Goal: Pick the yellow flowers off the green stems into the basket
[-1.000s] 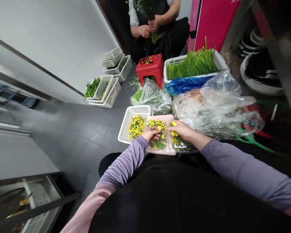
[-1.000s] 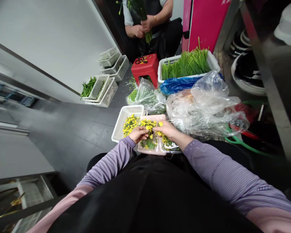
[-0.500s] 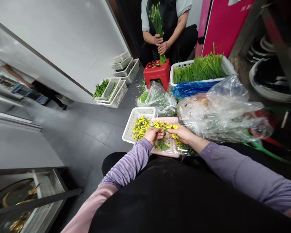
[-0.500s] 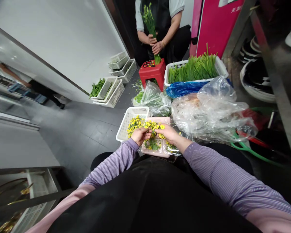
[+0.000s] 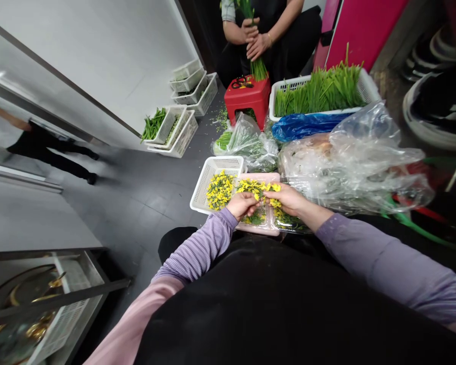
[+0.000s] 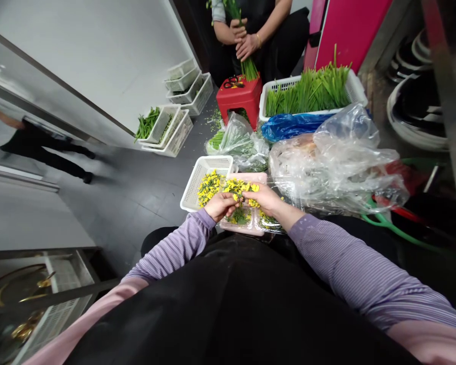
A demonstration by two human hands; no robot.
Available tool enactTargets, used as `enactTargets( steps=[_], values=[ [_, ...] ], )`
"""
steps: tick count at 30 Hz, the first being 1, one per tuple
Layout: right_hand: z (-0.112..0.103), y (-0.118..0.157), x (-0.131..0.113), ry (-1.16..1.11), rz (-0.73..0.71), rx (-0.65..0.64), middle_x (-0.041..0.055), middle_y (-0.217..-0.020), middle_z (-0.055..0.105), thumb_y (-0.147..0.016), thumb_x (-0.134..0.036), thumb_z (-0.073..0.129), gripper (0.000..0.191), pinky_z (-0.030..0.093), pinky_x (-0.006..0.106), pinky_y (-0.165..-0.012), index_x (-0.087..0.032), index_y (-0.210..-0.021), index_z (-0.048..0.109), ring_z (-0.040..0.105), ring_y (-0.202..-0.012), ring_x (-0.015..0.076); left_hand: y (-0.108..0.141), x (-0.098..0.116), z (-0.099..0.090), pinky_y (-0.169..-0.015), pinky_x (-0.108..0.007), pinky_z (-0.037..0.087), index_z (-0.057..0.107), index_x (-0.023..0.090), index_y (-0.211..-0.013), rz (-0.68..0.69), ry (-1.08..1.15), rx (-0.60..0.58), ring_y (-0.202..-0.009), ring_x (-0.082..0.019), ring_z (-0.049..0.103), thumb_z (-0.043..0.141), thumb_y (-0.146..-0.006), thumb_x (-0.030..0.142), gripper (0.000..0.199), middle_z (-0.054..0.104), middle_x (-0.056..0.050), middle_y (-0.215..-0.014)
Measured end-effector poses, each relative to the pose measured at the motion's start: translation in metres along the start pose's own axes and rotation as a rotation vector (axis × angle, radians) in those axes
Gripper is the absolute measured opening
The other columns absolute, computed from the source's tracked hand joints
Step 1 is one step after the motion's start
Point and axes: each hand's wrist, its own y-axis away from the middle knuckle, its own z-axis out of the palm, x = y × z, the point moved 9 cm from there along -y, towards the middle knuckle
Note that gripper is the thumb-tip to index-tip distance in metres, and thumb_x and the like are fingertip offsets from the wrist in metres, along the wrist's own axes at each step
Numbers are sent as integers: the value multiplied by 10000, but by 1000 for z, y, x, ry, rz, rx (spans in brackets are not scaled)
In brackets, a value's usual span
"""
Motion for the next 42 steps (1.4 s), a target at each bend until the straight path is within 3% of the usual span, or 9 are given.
enactTargets(
  steps=[5,9,14,18,21,26,33,42],
  values=[
    [7,2,9,-42,141,-41,-1,-545,586,-590,-51,656,172,395,179,-413,-131,-689,540,496,-434,69,2,2,2,-304,-160,280,535,80,-645,49,-79,-30,-281,-29,362,611,-662,258,195,460,47,-399],
    [9,2,14,-56,182,-66,-1,-514,555,-606,-54,628,142,383,192,-413,-138,-648,522,486,-440,80,6,0,0,-302,-156,291,551,66,-690,26,-39,-44,-299,-28,395,637,-615,229,198,539,18,-494],
    [5,0,8,81,88,-57,-16,-533,543,-583,-92,581,95,354,211,-421,-143,-654,542,465,-436,83,8,-7,-4,-298,-156,270,543,77,-677,-58,-99,31,-280,-21,351,605,-671,251,185,484,47,-424],
    [9,2,-3,602,-87,-99,-50,-526,534,-571,-148,600,216,326,211,-445,-166,-787,604,437,-426,76,8,-10,-2,-287,-164,253,471,113,-522,-122,-375,59,-245,-38,327,584,-706,260,262,391,63,-309],
    [4,0,-4,825,-152,-65,-66,-471,505,-587,-220,614,255,312,208,-445,-179,-838,620,425,-415,80,9,-9,4,-288,-164,254,446,125,-507,-136,-403,28,-237,-38,316,569,-722,250,277,374,68,-295],
    [-4,-5,-2,784,-183,-47,-48,-474,536,-628,-269,599,316,340,217,-454,-165,-927,594,454,-422,98,16,-2,8,-317,-158,301,466,114,-573,-91,-250,-11,-260,-33,343,491,-771,213,222,401,65,-343],
    [0,-1,-9,988,-192,-22,-36,-470,538,-649,-258,573,312,355,227,-471,-163,-944,609,460,-430,110,21,-2,9,-312,-152,315,491,99,-643,-121,-271,-45,-280,-40,364,433,-787,155,165,440,52,-378],
    [1,-1,-9,1051,-178,-59,-21,-536,570,-673,-277,542,301,384,242,-533,-167,-947,596,510,-503,132,19,-2,15,-357,-151,358,488,93,-677,-123,-254,-153,-331,-39,404,438,-780,143,125,446,53,-420]
  ],
)
